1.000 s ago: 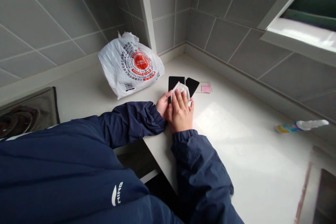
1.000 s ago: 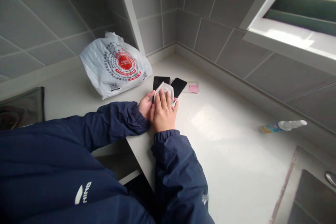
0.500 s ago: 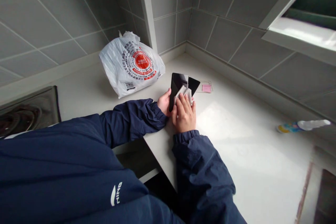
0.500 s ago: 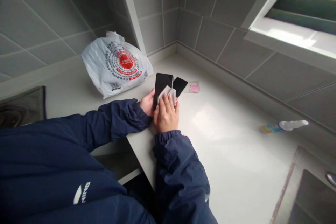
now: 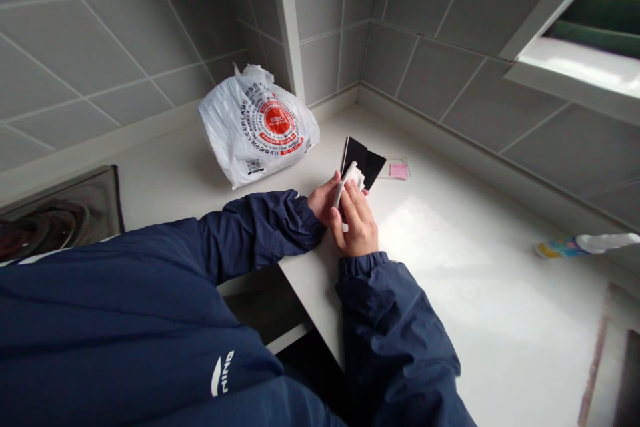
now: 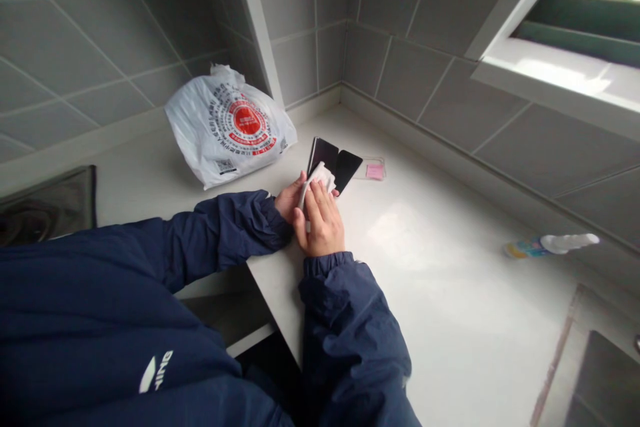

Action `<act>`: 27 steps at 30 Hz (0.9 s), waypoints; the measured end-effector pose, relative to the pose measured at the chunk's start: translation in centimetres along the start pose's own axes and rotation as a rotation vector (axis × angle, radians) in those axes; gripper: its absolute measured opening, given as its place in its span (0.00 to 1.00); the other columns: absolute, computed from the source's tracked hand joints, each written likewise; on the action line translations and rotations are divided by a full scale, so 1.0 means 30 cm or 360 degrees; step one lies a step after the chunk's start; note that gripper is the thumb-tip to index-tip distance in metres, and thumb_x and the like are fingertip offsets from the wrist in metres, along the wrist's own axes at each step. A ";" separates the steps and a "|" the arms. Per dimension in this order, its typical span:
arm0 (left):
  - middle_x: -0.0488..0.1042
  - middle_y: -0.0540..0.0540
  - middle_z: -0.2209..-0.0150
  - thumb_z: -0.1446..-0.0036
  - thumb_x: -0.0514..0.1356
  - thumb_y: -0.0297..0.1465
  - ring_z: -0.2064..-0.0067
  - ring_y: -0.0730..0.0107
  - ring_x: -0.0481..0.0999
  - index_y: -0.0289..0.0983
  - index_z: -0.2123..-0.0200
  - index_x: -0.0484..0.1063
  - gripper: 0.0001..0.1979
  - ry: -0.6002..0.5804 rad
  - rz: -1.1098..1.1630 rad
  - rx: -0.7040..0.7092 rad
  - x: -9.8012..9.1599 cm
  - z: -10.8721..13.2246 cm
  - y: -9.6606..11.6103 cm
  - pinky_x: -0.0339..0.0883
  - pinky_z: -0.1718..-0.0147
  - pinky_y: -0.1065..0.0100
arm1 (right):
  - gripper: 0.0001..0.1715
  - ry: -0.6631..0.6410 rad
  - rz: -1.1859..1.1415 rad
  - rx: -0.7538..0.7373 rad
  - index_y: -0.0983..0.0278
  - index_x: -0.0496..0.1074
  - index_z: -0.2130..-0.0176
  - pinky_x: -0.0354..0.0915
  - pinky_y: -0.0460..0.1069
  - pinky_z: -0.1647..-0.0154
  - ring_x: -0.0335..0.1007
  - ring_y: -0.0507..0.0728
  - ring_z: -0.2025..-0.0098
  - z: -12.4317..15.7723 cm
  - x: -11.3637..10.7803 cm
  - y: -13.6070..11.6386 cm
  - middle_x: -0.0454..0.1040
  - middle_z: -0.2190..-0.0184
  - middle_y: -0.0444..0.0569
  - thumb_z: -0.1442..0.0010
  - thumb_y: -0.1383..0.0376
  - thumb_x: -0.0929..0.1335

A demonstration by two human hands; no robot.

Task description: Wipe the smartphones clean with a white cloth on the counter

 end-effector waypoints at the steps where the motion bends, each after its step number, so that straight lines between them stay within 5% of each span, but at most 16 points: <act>1: 0.81 0.39 0.58 0.28 0.40 0.49 0.47 0.59 0.76 0.30 0.50 0.75 0.33 0.0034 -0.0004 -0.0005 -0.010 -0.001 0.004 0.57 0.38 0.58 | 0.27 0.0020 -0.0005 -0.0006 0.73 0.68 0.38 0.64 0.59 0.32 0.59 0.62 0.30 0.001 -0.003 -0.003 0.68 0.36 0.67 0.32 0.64 0.64; 9: 0.79 0.47 0.63 0.31 0.44 0.54 0.62 0.65 0.75 0.38 0.50 0.75 0.30 0.0155 0.0006 0.0105 -0.030 -0.005 0.033 0.60 0.45 0.58 | 0.24 0.0139 -0.0012 -0.0054 0.69 0.72 0.41 0.69 0.54 0.35 0.68 0.59 0.36 0.003 -0.021 -0.036 0.73 0.40 0.61 0.35 0.68 0.67; 14: 0.76 0.50 0.68 0.28 0.44 0.48 0.66 0.70 0.73 0.40 0.55 0.75 0.25 0.0210 -0.0091 0.0178 -0.053 -0.008 0.036 0.64 0.54 0.64 | 0.24 0.0213 -0.0048 0.0053 0.67 0.72 0.40 0.70 0.53 0.37 0.71 0.59 0.38 0.004 -0.035 -0.014 0.74 0.40 0.59 0.33 0.68 0.65; 18: 0.77 0.51 0.63 0.32 0.56 0.40 0.64 0.70 0.74 0.44 0.49 0.72 0.12 0.0242 -0.0288 0.0327 -0.035 0.015 0.054 0.67 0.55 0.63 | 0.22 0.0393 -0.0117 0.0472 0.63 0.75 0.42 0.77 0.54 0.47 0.80 0.60 0.48 0.025 -0.069 0.083 0.79 0.46 0.54 0.32 0.63 0.65; 23: 0.78 0.49 0.53 0.33 0.56 0.39 0.62 0.65 0.80 0.52 0.37 0.63 0.22 0.0215 -0.0477 0.0446 -0.006 0.030 0.071 0.73 0.53 0.54 | 0.26 0.0722 -0.0498 0.1186 0.67 0.79 0.48 0.78 0.56 0.51 0.82 0.62 0.55 0.116 -0.088 0.276 0.83 0.54 0.56 0.37 0.52 0.69; 27: 0.76 0.40 0.45 0.29 0.45 0.42 0.49 0.59 0.80 0.41 0.29 0.54 0.29 0.0067 -0.0037 0.0495 0.023 0.011 0.072 0.68 0.44 0.56 | 0.32 0.0752 -0.0924 0.1577 0.72 0.80 0.54 0.80 0.56 0.64 0.81 0.60 0.65 0.170 -0.027 0.369 0.84 0.64 0.56 0.44 0.48 0.73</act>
Point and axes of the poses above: each hand's wrist, its own z-axis away from the middle knuckle, its own x-axis out of the palm, y = z × x, the point moved 10 cm from there along -z, towards the middle knuckle
